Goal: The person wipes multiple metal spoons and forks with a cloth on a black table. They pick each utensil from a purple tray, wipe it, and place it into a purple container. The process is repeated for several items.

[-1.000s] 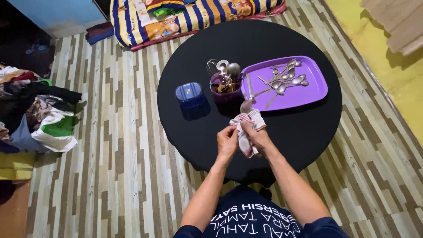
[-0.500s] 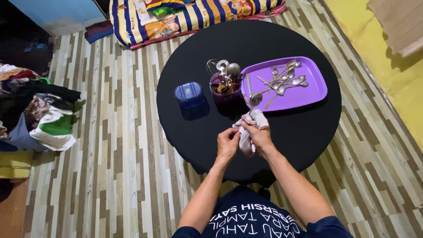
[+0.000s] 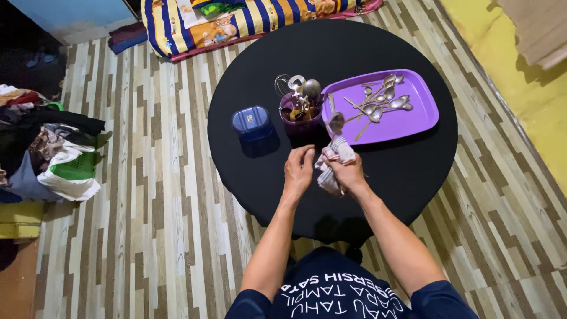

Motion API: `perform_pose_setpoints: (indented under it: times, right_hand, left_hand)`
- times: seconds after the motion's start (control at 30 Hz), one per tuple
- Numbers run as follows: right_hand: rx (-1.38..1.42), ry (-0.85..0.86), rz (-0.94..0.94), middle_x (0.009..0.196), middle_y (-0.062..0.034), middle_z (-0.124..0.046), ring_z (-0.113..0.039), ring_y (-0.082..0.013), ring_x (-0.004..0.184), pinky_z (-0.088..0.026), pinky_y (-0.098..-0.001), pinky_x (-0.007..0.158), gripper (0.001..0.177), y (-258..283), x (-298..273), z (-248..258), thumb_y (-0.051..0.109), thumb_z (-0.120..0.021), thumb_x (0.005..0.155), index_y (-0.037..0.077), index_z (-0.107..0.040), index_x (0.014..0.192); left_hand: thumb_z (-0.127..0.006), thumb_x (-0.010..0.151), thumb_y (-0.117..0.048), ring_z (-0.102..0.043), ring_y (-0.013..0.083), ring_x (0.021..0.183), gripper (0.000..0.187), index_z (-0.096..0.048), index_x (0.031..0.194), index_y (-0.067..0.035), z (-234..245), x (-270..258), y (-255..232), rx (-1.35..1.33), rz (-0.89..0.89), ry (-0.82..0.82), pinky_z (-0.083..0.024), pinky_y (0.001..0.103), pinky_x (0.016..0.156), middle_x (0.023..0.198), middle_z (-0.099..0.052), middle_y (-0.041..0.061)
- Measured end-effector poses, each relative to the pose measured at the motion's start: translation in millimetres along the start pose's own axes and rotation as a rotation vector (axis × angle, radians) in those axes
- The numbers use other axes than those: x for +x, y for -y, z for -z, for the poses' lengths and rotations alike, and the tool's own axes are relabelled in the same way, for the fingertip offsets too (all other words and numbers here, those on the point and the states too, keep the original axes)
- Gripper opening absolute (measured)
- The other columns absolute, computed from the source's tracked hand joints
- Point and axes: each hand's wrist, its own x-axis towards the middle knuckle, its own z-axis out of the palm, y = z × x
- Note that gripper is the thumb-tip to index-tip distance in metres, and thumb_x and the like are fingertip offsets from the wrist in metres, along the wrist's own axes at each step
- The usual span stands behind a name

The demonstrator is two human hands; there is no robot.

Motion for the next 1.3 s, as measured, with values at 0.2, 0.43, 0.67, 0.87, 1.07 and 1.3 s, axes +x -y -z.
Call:
perform_pose_setpoints:
  times: [0.2,0.43,0.67,0.87,1.07,1.3]
  right_hand:
    - [-0.026,0.027,0.119,0.063,-0.0026,-0.065,-0.061,-0.013,0.063,-0.049,-0.033,0.055,0.016,-59,19,-6,0.007,-0.076,0.063,0.014,-0.077,0.078]
    - [0.002,0.258,0.151,0.074,-0.0144,-0.071,-0.063,-0.0207,0.073,-0.052,-0.0412,0.064,0.025,-46,-8,4,0.007,-0.082,0.063,0.003,-0.077,0.087]
    - [0.585,0.153,-0.029,0.103,-0.0076,-0.075,-0.069,-0.0176,0.094,-0.057,-0.0339,0.084,0.034,9,-12,22,0.004,-0.086,0.078,0.002,-0.072,0.109]
    - [0.426,-0.037,-0.234,0.101,-0.0133,-0.077,-0.073,-0.0242,0.093,-0.057,-0.0412,0.079,0.036,-33,17,-5,0.01,-0.089,0.075,0.002,-0.077,0.108]
    - [0.505,-0.031,-0.46,0.103,-0.0147,-0.074,-0.07,-0.0281,0.094,-0.057,-0.0459,0.082,0.039,-139,37,-23,-0.003,-0.082,0.075,-0.002,-0.072,0.113]
    - [0.013,0.016,-0.424,0.099,-0.0113,-0.076,-0.073,-0.03,0.1,-0.057,-0.0443,0.079,0.05,-185,44,-20,0.016,-0.089,0.062,0.008,-0.077,0.109]
  left_hand:
    - [-0.076,0.09,-0.027,-0.074,0.0181,0.09,0.018,-0.082,0.105,-0.017,-35,10,6,-0.187,0.28,-0.008,-0.059,0.034,0.078,0.093,-0.079,0.007]
    - [-0.068,0.096,-0.017,-0.074,0.0176,0.075,0.012,-0.076,0.094,-0.008,-35,35,24,-0.579,0.346,-0.204,-0.063,0.031,0.072,0.082,-0.076,0.013]
    - [-0.06,0.104,-0.024,-0.071,0.023,0.072,0.021,-0.072,0.097,-0.008,-29,10,55,-0.212,0.221,-0.039,-0.059,0.037,0.065,0.078,-0.074,0.015]
    - [-0.063,0.101,-0.03,-0.071,0.0275,0.088,0.023,-0.075,0.107,-0.012,-61,-14,105,-0.082,0.434,-0.038,-0.056,0.042,0.076,0.09,-0.074,0.015]
    - [-0.064,0.1,-0.027,-0.072,0.0357,0.097,0.021,-0.074,0.107,-0.01,-82,-29,161,-0.031,0.476,-0.067,-0.056,0.044,0.081,0.096,-0.075,0.017]
    - [-0.07,0.096,-0.026,-0.073,0.0307,0.09,0.017,-0.077,0.102,-0.011,-110,-46,215,-0.032,0.536,-0.095,-0.056,0.041,0.078,0.09,-0.076,0.015]
